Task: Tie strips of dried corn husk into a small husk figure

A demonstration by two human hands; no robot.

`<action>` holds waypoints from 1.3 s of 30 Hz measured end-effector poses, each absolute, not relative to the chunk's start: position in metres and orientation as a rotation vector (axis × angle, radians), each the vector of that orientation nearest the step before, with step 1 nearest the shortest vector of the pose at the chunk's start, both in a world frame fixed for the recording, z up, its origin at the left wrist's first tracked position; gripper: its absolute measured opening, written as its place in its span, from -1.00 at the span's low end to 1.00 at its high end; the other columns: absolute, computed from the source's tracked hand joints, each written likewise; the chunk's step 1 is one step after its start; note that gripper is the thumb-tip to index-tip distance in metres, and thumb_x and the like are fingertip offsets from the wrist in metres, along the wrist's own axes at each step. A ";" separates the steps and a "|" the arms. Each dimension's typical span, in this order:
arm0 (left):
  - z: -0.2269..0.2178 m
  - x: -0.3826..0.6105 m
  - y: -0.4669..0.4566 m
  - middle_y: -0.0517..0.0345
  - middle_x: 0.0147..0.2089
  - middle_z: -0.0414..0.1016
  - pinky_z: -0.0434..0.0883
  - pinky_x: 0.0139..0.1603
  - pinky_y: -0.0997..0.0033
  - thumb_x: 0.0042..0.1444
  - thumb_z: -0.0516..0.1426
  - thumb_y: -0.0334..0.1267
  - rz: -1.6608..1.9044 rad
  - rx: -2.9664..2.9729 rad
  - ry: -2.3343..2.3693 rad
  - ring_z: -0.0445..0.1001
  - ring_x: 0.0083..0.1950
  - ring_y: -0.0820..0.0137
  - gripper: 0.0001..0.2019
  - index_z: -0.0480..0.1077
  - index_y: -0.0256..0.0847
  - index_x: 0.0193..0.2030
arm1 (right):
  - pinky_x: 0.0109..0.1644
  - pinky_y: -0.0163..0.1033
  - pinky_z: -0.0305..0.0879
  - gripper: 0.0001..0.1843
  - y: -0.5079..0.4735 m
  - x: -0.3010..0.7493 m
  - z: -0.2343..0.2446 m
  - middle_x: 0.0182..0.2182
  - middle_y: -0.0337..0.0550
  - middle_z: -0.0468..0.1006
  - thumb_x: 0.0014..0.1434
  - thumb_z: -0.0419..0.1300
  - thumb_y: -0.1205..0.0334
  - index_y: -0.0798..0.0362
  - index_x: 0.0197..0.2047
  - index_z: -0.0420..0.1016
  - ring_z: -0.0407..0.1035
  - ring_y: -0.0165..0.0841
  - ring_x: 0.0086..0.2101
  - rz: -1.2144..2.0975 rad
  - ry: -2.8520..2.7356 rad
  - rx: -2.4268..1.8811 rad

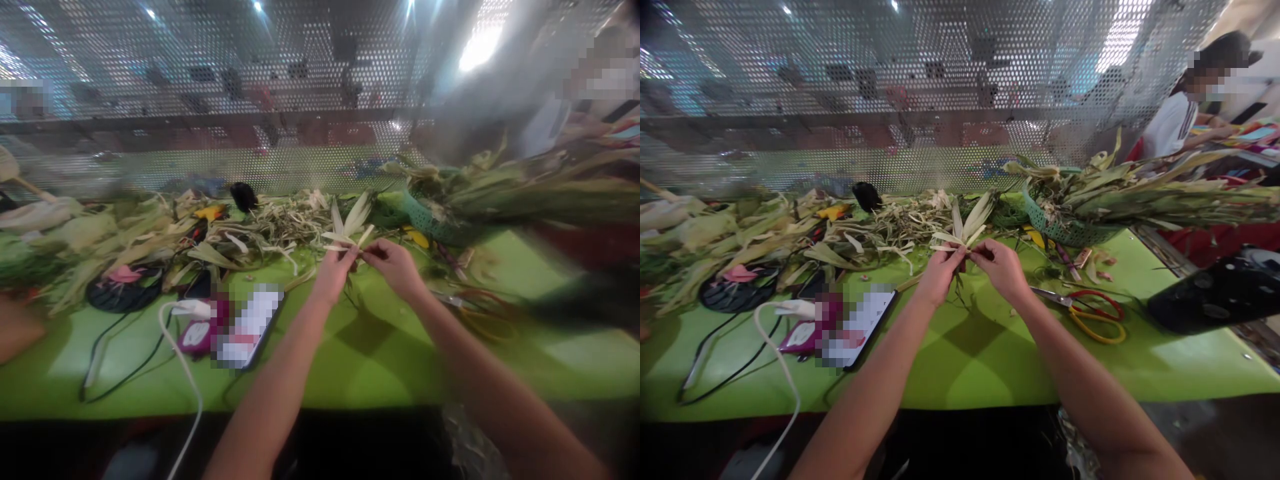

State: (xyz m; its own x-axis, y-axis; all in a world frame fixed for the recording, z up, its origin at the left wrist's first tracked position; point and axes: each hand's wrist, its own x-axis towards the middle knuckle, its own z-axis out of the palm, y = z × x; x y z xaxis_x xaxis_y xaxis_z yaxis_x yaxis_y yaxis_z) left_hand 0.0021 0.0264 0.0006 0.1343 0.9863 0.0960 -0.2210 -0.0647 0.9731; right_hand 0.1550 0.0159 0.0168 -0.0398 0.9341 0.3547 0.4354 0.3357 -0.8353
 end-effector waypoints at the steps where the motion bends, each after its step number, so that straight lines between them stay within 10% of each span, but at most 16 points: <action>1: 0.002 0.001 0.026 0.24 -0.47 0.33 0.22 -0.36 0.49 0.11 0.23 -0.05 1.241 1.228 0.935 0.28 -0.44 0.53 -0.73 0.38 -0.24 -0.31 | -0.33 -0.29 0.18 -0.82 0.016 0.156 0.017 -0.48 -0.22 0.48 0.11 0.26 0.11 0.05 -0.40 0.47 0.29 -0.38 -0.44 0.618 -1.659 -1.257; 15: 0.008 0.002 0.023 0.29 -0.52 0.19 -0.01 -0.55 0.51 0.06 0.26 -0.02 1.213 1.157 0.849 0.07 -0.55 0.60 -0.70 0.41 -0.25 -0.31 | -0.32 -0.26 0.24 -0.66 0.020 0.163 0.026 -0.44 -0.20 0.53 -0.03 0.35 -0.05 0.07 -0.37 0.52 0.34 -0.37 -0.42 0.972 -1.427 -1.176; 26: 0.012 0.005 0.019 0.26 -0.49 0.30 0.18 -0.34 0.50 0.13 0.19 -0.12 1.109 1.397 0.836 0.20 -0.44 0.51 -0.79 0.45 -0.24 -0.31 | -0.24 -0.21 0.29 -0.71 0.022 0.164 0.022 -0.48 -0.23 0.50 -0.12 0.39 0.02 0.05 -0.46 0.49 0.34 -0.36 -0.41 0.846 -1.215 -1.143; 32: 0.008 0.004 0.022 0.12 -0.31 0.52 0.30 -0.13 0.43 0.12 0.19 -0.20 1.103 1.579 0.921 0.41 -0.25 0.36 -0.86 0.53 -0.21 -0.31 | -0.16 -0.19 0.29 -0.62 0.025 0.182 0.026 -0.28 -0.16 0.55 -0.01 0.36 0.04 0.02 -0.13 0.57 0.39 -0.30 -0.28 0.696 -1.523 -1.238; 39: 0.005 0.009 0.021 0.08 -0.23 0.59 0.34 0.00 0.34 0.09 0.20 -0.28 1.110 1.701 0.915 0.47 -0.16 0.28 -0.90 0.57 -0.17 -0.29 | -0.15 -0.16 0.29 -0.76 0.025 0.178 0.028 -0.44 -0.21 0.47 -0.02 0.36 0.04 0.03 -0.48 0.51 0.37 -0.30 -0.32 0.732 -1.573 -1.166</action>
State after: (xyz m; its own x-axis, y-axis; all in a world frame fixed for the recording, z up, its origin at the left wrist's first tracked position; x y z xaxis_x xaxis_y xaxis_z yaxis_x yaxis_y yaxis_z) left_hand 0.0090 0.0213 0.0050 0.3282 0.8996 0.2880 0.1106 -0.3393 0.9341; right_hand 0.1779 0.0254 0.0277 -0.0307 0.9321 0.3608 0.3245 0.3507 -0.8785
